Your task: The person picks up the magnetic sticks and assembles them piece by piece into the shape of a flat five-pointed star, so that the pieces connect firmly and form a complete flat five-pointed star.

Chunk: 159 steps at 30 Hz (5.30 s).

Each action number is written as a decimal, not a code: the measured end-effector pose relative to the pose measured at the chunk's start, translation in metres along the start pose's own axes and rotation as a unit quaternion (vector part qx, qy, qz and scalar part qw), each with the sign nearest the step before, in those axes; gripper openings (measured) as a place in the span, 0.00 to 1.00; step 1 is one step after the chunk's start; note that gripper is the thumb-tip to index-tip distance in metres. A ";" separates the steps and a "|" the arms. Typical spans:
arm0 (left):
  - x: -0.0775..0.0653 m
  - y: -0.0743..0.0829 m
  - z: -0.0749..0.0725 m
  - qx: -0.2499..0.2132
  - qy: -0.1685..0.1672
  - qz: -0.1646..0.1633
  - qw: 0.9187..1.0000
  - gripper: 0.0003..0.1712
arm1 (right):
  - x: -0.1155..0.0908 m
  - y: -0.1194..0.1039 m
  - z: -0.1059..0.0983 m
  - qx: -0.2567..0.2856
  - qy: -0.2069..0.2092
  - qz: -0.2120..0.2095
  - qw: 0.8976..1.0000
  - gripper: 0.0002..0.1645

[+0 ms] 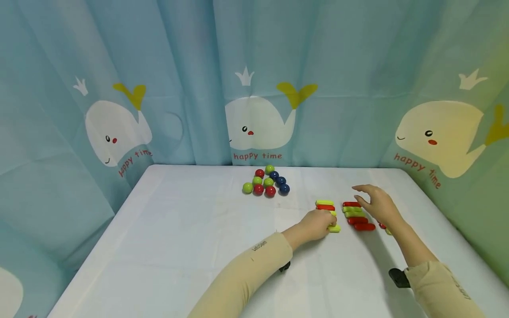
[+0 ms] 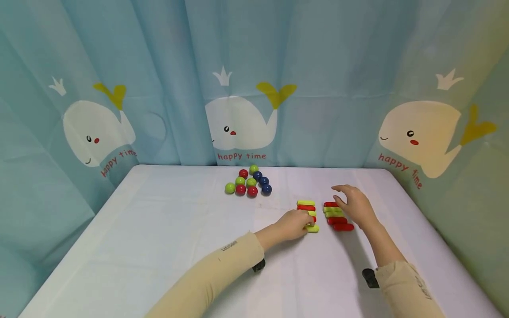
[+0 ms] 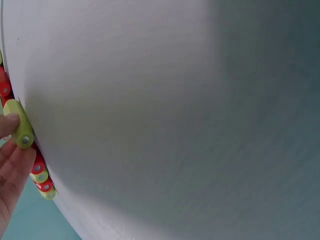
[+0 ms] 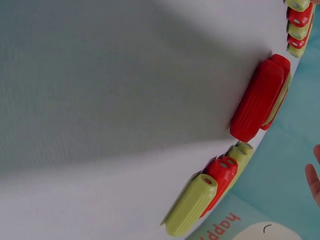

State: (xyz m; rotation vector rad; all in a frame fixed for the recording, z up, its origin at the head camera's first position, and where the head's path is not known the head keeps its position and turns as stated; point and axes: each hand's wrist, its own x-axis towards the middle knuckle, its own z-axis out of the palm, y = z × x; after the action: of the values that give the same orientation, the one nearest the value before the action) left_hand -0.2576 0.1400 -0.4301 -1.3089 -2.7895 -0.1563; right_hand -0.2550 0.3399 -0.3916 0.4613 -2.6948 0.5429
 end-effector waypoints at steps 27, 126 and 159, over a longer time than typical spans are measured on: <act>-0.040 0.003 -0.012 -0.025 -0.107 0.044 0.993 0.18 | 0.002 -0.010 0.008 -0.002 -0.073 0.019 0.997 0.18; -0.244 -0.127 -0.045 -0.350 0.174 -0.193 0.900 0.22 | 0.135 -0.185 0.164 0.038 -0.103 -0.178 0.978 0.26; -0.240 -0.120 -0.041 -0.362 0.170 -0.179 0.899 0.22 | 0.138 -0.202 0.166 -0.008 -0.132 -0.222 0.966 0.15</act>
State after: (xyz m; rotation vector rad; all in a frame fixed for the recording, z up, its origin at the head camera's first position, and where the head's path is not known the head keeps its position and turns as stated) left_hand -0.1959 -0.1243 -0.4198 -0.6889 -2.6902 -1.3997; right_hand -0.3459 0.0602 -0.4185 1.1676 -2.7026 0.3471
